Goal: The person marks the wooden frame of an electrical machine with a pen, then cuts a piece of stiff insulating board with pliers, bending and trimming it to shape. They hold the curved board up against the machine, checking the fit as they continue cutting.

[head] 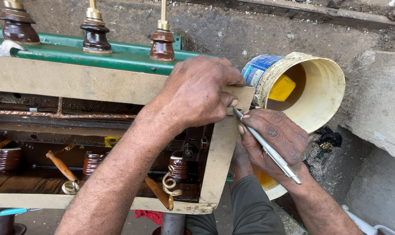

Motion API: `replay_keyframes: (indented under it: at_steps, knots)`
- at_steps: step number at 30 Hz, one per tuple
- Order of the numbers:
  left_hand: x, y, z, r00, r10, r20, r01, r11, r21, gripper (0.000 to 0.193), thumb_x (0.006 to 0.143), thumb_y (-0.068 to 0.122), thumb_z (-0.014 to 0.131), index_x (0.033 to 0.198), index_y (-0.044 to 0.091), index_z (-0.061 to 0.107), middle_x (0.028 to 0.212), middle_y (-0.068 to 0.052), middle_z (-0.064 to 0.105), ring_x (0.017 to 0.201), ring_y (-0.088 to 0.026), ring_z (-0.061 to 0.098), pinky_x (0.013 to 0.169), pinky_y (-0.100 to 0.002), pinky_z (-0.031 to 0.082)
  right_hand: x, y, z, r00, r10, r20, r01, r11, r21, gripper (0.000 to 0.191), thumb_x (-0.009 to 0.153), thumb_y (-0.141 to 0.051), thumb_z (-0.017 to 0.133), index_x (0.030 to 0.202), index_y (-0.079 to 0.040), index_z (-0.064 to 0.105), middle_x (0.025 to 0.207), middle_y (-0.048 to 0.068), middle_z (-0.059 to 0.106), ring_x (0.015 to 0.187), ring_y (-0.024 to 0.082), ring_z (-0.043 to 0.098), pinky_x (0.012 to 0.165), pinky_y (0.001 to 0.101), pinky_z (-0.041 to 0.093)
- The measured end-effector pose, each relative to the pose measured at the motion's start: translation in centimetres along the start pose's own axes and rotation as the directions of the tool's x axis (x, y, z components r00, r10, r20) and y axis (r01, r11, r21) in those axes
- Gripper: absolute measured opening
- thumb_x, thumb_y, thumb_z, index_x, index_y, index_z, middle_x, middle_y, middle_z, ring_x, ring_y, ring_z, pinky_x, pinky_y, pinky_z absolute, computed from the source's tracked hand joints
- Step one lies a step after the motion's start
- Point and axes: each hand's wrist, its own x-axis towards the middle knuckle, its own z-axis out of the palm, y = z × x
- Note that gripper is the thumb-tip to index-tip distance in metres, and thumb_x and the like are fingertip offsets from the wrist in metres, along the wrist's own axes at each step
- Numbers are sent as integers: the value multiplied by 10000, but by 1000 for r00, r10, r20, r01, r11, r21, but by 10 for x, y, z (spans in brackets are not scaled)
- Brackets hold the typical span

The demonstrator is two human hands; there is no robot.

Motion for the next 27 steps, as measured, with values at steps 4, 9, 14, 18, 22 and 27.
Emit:
replay_keyframes:
  at_steps: [4,9,14,18,22,27]
  knots:
    - [0,-2,2,1000,-12,4,12,1000,-7,343,742,141,827,1082,168,788,1041,-35,737,994,-291,689,863,-477,538,-1,-4,-2,1000,2,15,-2,1000,-22,164,942,-64,772,1076,-38,681,1012,118,746,1010,261,765,923,380,637]
    - [-1,-5,3,998,43,-45,-42,999,21,341,713,136,835,1051,153,792,1030,-60,740,1001,-323,686,857,-490,537,-3,-7,-2,1000,18,13,-18,1000,-22,158,940,-68,769,1067,-43,680,997,112,743,1010,261,765,922,375,639]
    - [-1,-6,5,996,53,-71,-53,999,9,339,704,110,822,1039,147,790,1045,-62,745,1020,-320,689,865,-485,540,-4,-7,0,1000,11,6,-11,999,-42,154,952,-74,770,1075,-47,681,1004,113,745,1021,271,767,906,372,636]
    - [0,-6,6,996,40,-85,-39,999,9,326,693,131,834,1016,153,794,992,-75,753,995,-315,700,852,-487,549,-5,-7,1,1000,12,8,-12,998,-54,141,965,-75,779,1071,-52,688,1009,109,746,1023,270,767,906,369,633]
    - [1,-6,4,997,22,-74,-20,1000,16,318,678,143,844,993,156,801,937,-101,752,970,-323,700,834,-504,547,-5,-7,1,1000,-19,9,20,997,-77,141,976,-86,793,1067,-48,692,1002,101,740,1045,274,765,900,353,629]
    - [4,-5,6,998,3,-69,1,999,52,312,667,138,820,978,167,801,899,-98,755,935,-298,711,831,-492,561,-8,-4,1,999,-37,37,40,995,-89,136,1012,-96,789,1105,-56,698,1038,87,755,1042,248,769,952,353,629]
